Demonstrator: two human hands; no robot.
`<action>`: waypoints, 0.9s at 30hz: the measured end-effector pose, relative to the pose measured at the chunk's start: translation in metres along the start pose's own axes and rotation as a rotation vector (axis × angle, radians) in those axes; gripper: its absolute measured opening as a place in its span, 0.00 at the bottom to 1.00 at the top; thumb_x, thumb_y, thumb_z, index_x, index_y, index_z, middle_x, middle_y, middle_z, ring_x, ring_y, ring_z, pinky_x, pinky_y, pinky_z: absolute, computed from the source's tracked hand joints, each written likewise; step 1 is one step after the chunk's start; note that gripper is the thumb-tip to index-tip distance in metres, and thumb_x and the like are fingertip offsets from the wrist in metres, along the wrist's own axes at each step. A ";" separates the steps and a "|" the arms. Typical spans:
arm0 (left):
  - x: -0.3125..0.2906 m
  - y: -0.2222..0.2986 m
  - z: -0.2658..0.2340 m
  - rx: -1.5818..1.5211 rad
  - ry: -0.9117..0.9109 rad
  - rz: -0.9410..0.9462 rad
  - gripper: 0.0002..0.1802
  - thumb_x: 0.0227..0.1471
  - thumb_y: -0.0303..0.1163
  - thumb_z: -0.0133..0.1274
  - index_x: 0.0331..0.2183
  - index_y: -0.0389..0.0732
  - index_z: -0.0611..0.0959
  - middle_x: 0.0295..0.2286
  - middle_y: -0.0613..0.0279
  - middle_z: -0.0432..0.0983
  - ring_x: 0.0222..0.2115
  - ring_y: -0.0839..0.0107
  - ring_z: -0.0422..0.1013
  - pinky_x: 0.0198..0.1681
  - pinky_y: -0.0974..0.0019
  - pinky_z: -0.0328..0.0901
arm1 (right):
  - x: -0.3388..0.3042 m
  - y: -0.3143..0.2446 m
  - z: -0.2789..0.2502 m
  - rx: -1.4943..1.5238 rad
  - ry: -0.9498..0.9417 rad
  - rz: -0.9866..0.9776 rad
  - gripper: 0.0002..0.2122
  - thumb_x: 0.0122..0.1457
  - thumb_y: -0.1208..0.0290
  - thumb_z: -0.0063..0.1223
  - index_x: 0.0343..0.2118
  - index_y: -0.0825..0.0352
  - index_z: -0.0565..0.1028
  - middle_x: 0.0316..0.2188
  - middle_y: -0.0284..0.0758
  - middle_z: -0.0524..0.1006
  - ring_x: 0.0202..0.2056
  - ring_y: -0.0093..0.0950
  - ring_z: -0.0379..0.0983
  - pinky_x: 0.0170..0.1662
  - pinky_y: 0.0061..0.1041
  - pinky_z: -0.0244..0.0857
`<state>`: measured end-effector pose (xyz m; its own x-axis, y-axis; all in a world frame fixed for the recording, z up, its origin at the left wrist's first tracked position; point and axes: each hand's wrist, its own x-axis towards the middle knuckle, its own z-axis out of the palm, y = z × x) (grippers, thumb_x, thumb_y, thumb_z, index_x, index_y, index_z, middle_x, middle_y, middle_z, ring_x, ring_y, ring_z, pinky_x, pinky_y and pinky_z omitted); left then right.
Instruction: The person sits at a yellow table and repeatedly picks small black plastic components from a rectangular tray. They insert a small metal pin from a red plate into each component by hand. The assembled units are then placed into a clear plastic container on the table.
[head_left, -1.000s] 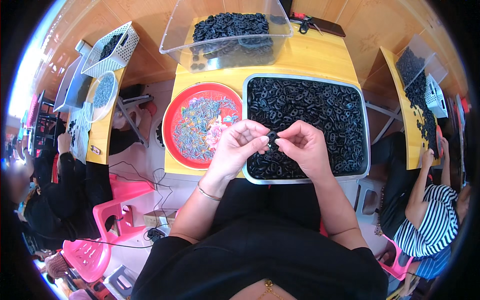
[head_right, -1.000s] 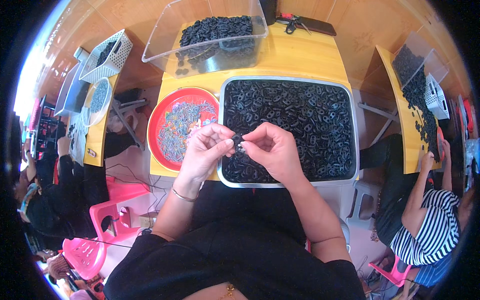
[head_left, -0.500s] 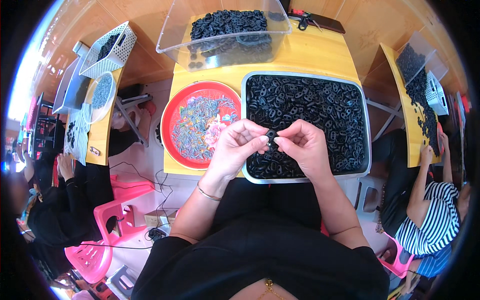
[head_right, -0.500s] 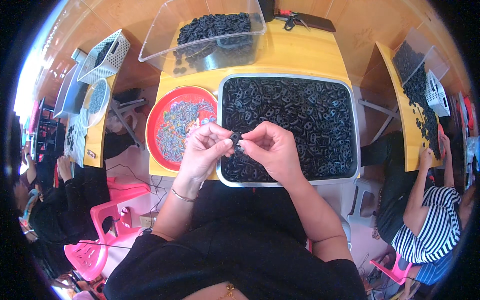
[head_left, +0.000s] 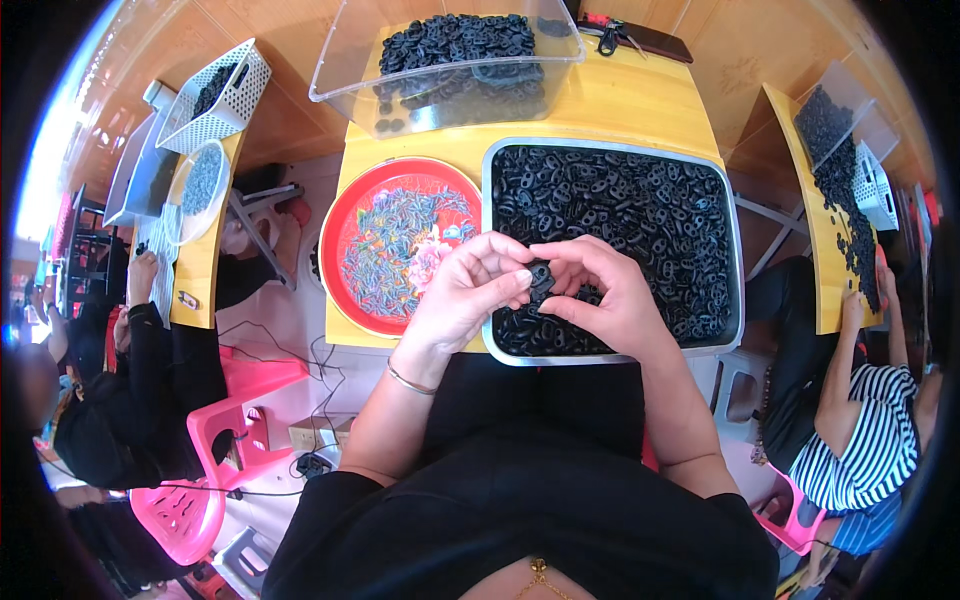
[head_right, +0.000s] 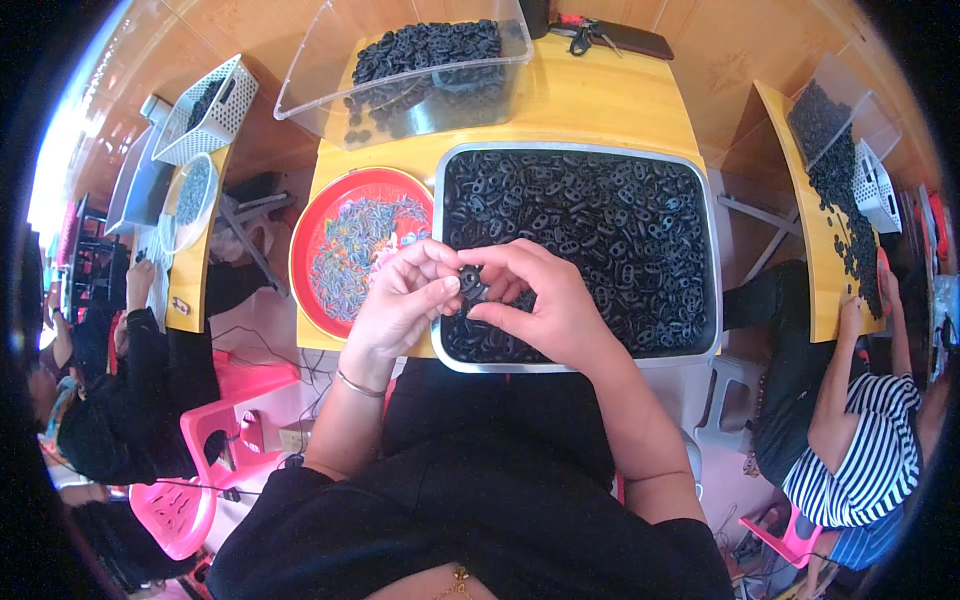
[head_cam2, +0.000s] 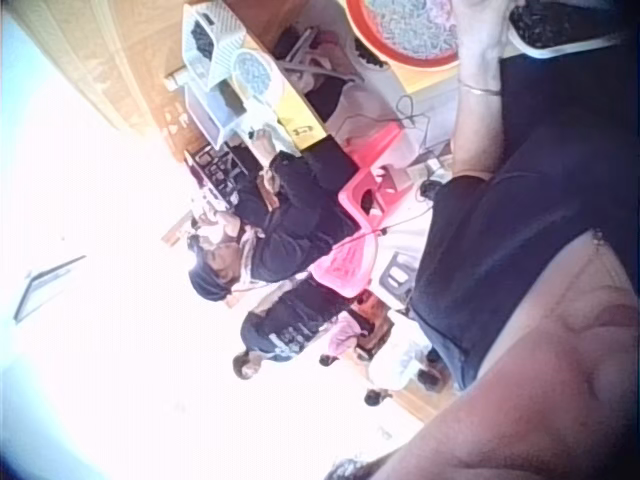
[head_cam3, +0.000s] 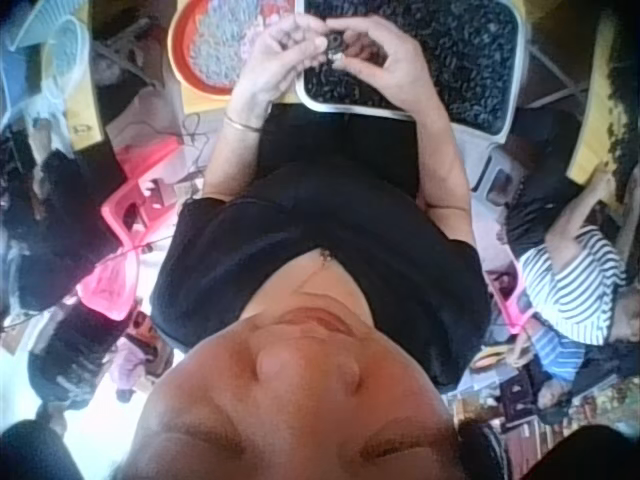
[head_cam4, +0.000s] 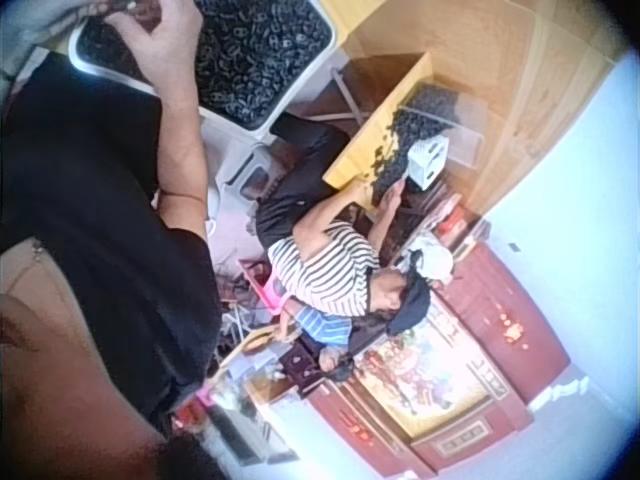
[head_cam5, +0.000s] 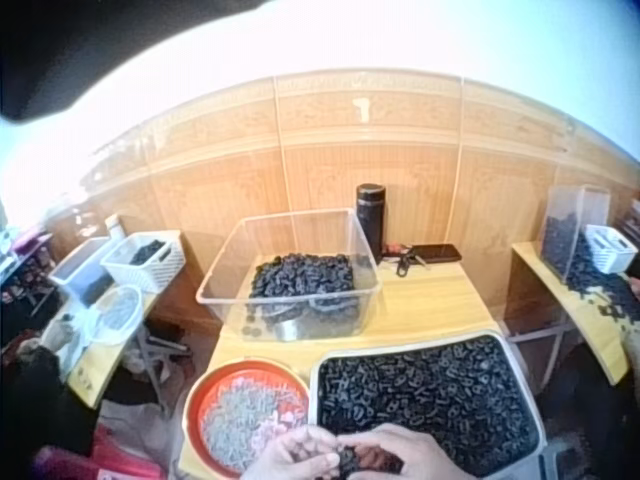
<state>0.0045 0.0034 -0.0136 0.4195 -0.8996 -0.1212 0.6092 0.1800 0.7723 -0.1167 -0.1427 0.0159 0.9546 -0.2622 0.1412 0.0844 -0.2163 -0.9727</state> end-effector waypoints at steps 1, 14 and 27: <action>0.000 0.000 0.001 0.013 -0.004 -0.011 0.11 0.48 0.23 0.53 0.36 0.37 0.73 0.26 0.65 0.74 0.25 0.81 0.70 0.30 0.78 0.66 | 0.000 -0.001 -0.001 -0.084 -0.033 -0.045 0.18 0.43 0.79 0.60 0.41 0.64 0.74 0.26 0.28 0.70 0.26 0.17 0.66 0.29 0.16 0.62; 0.000 0.001 0.003 0.069 -0.026 -0.062 0.19 0.47 0.21 0.53 0.42 0.38 0.68 0.25 0.63 0.74 0.25 0.80 0.70 0.29 0.78 0.66 | -0.002 0.005 -0.001 -0.158 -0.014 -0.071 0.14 0.41 0.74 0.63 0.34 0.64 0.77 0.20 0.30 0.70 0.21 0.19 0.67 0.26 0.18 0.62; -0.002 0.002 -0.001 0.057 -0.053 -0.114 0.16 0.47 0.21 0.53 0.38 0.39 0.68 0.23 0.65 0.73 0.23 0.81 0.70 0.26 0.79 0.65 | -0.007 0.009 0.008 -0.165 0.052 -0.074 0.11 0.41 0.75 0.63 0.31 0.65 0.77 0.18 0.30 0.72 0.19 0.18 0.68 0.24 0.18 0.61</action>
<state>0.0056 0.0059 -0.0126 0.3125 -0.9329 -0.1787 0.6113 0.0535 0.7896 -0.1203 -0.1352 0.0046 0.9312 -0.2870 0.2247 0.1018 -0.3870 -0.9164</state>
